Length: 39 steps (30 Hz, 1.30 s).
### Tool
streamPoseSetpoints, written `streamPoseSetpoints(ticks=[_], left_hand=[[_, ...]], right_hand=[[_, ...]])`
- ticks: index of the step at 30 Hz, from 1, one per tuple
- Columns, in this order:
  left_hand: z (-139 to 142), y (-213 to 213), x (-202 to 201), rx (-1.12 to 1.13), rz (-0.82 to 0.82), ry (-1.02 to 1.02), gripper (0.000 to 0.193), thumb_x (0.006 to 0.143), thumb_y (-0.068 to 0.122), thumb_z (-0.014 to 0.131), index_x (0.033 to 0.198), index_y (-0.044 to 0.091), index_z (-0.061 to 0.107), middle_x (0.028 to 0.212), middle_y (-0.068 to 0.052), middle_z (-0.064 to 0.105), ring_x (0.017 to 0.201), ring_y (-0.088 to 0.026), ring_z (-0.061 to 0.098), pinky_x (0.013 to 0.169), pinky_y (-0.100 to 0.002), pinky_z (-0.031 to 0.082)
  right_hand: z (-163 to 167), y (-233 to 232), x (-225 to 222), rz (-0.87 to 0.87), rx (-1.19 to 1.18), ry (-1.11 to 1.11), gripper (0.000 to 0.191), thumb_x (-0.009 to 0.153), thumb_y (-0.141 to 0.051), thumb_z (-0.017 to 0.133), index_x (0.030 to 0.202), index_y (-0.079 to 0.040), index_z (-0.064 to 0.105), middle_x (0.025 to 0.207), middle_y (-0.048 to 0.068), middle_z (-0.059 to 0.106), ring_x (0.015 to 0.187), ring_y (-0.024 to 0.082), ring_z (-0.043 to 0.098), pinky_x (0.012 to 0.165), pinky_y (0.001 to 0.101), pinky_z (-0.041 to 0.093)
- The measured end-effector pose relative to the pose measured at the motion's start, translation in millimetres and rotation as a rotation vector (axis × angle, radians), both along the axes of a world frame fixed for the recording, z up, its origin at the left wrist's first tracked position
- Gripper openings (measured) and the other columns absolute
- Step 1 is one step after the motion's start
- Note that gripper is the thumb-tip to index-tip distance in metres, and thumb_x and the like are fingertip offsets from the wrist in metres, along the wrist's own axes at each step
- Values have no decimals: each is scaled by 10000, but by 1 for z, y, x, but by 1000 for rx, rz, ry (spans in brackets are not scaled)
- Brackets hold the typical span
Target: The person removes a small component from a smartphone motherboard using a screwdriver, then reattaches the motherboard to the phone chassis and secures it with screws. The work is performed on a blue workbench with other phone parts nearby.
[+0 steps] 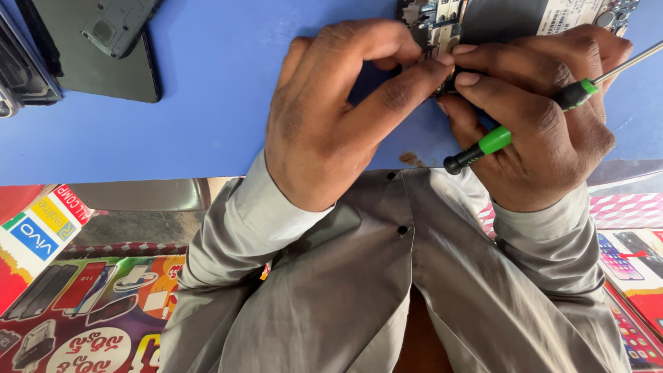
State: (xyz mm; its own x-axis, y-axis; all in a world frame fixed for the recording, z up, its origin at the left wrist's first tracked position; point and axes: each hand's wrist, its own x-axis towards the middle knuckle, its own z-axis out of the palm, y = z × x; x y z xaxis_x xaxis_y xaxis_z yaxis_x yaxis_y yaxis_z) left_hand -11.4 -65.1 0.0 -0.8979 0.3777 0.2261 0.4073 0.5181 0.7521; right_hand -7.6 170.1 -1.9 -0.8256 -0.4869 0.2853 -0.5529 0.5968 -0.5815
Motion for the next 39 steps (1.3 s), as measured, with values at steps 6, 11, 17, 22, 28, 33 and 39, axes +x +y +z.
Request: streamPoseSetpoints(ticks=[6, 11, 17, 22, 28, 33, 39], left_hand=[[1, -9, -6, -18, -77, 82, 200, 1003, 32, 738, 1194, 60, 688, 1242, -39, 606, 1110, -190, 626, 862, -346, 463], [1, -13, -8, 42, -106, 132, 185, 992, -8, 753, 1162, -15, 682, 1241, -117, 603, 1102, -240, 650, 862, -337, 519], [2, -11, -7, 206, -61, 63, 239, 993, -49, 807, 1199, -36, 687, 1267, -166, 613, 1091, -265, 676, 905, -320, 591], [8, -7, -6, 291, 53, -37, 199, 984, -36, 818, 1143, -9, 702, 1129, -134, 650, 951, -216, 702, 821, -288, 586], [4, -6, -4, 501, 78, -305, 129, 1050, -47, 765, 1112, -37, 653, 1064, -114, 671, 829, -127, 677, 734, -232, 559], [-3, -11, -1, 598, 83, -429, 100, 1144, -32, 737, 1106, -48, 646, 1032, -80, 661, 810, -91, 623, 728, -217, 514], [-6, -10, -1, 645, 112, -451, 79, 1149, 0, 714, 1117, -47, 658, 1002, -65, 680, 805, -77, 663, 721, -211, 534]], right_hand=[[-2, 1, 1, -11, -12, -11, 258, 1007, -76, 832, 1142, -45, 615, 1238, 121, 742, 1054, 290, 655, 956, 441, 418], [1, 1, 1, -26, -49, -38, 276, 1018, -106, 824, 1137, -34, 586, 1197, 144, 732, 1038, 297, 663, 951, 430, 449], [1, 3, 3, -110, -120, -95, 310, 1003, -127, 855, 1134, -26, 592, 1174, 184, 756, 989, 309, 677, 873, 400, 482], [-2, 7, 6, -132, -200, -128, 295, 1101, -119, 826, 1178, 5, 570, 1129, 215, 750, 1023, 297, 711, 869, 360, 525], [-8, 10, 12, -173, -309, -169, 248, 1186, -114, 732, 1203, 28, 529, 1125, 239, 724, 1003, 268, 692, 871, 319, 569], [-10, 12, 14, -172, -316, -185, 234, 1216, -115, 695, 1217, 27, 509, 1140, 238, 720, 1000, 253, 683, 874, 304, 571], [-8, 10, 13, -163, -278, -187, 227, 1216, -105, 688, 1202, 32, 508, 1107, 247, 721, 973, 267, 677, 866, 316, 555]])
